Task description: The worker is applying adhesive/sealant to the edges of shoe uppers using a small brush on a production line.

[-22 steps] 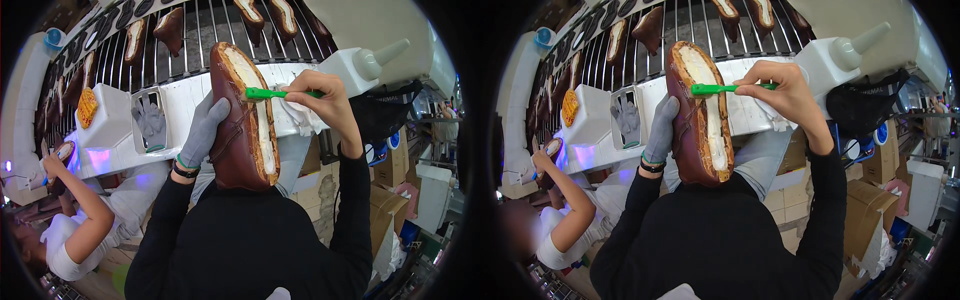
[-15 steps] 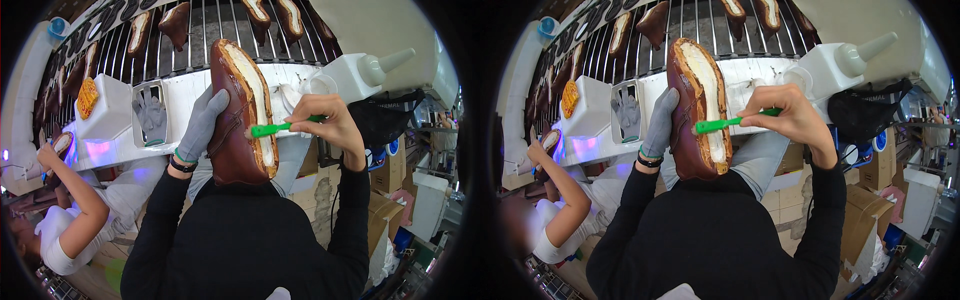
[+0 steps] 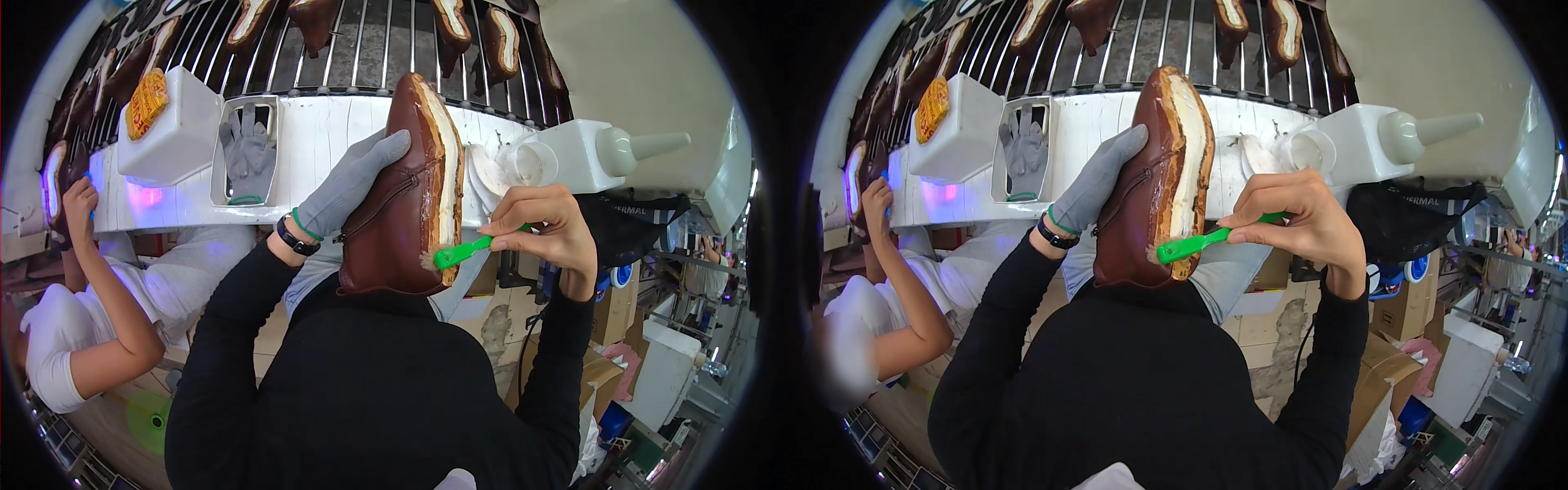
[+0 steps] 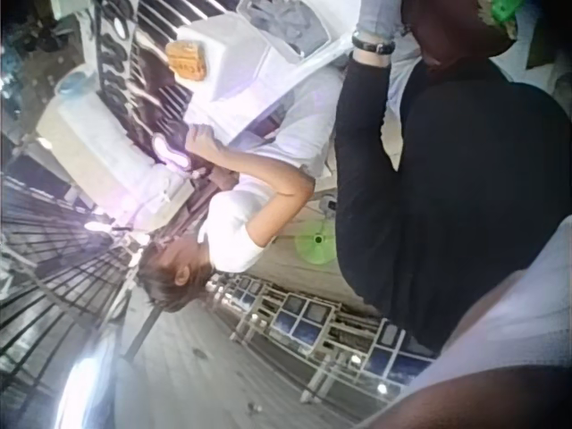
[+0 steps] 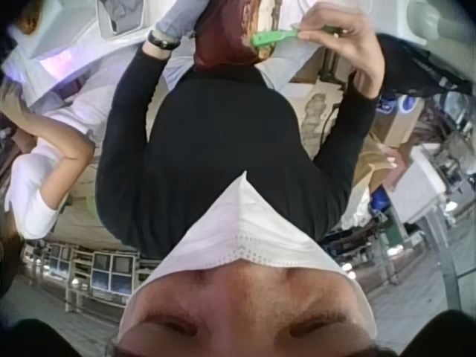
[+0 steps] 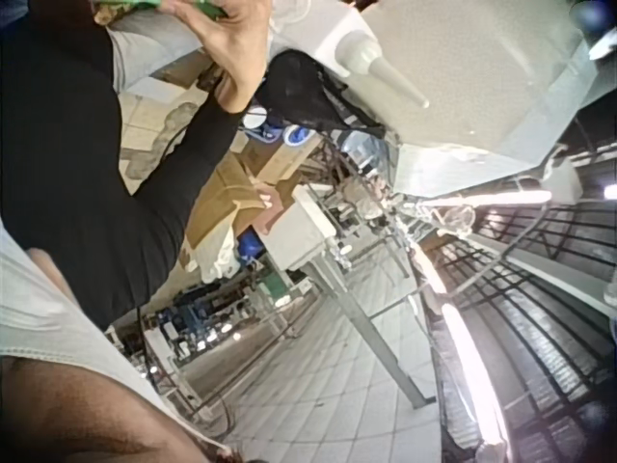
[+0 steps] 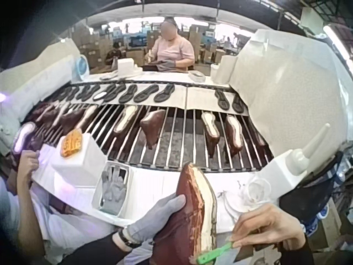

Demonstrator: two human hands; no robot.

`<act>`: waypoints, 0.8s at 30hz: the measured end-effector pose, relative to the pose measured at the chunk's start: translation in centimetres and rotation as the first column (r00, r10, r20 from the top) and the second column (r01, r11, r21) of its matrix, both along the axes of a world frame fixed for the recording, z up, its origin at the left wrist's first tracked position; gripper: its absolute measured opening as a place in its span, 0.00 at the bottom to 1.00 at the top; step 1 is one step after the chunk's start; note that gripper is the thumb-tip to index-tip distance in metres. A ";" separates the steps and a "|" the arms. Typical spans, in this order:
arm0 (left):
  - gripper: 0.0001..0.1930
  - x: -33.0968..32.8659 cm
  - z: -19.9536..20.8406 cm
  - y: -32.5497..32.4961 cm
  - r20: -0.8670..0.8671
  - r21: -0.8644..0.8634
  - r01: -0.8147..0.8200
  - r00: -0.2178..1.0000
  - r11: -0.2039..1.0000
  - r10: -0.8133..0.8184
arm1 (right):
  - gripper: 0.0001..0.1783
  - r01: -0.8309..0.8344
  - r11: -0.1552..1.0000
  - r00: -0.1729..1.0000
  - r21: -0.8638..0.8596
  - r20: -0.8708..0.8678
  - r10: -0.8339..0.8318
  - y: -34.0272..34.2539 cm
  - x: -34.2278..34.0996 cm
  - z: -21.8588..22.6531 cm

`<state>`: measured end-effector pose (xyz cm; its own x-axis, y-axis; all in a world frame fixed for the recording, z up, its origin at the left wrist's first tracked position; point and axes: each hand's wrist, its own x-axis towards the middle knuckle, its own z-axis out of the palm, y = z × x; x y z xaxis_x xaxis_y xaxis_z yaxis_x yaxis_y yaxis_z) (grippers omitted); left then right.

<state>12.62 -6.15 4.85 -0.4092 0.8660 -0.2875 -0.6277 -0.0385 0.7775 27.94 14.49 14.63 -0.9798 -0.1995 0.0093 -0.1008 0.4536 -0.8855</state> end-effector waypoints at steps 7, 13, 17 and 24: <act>0.28 0.1 -1.5 1.0 0.228 -0.010 0.157 0.962 0.988 -0.151 | 0.08 -0.070 0.997 0.996 -0.044 0.052 0.072 0.2 -1.1 0.4; 0.27 1.6 -2.6 1.4 0.277 0.098 0.245 0.924 0.965 -0.263 | 0.11 -0.123 0.990 0.989 -0.069 0.072 0.128 0.4 -2.6 0.5; 0.26 2.4 -4.2 1.4 0.128 0.241 0.310 0.929 0.920 -0.346 | 0.12 -0.142 0.988 0.988 -0.064 0.055 0.146 0.7 -3.2 0.0; 0.25 6.3 -0.5 0.3 -0.539 0.124 0.264 0.827 0.957 -0.158 | 0.12 -0.140 0.986 0.990 -0.092 0.009 0.141 0.8 -4.3 -0.3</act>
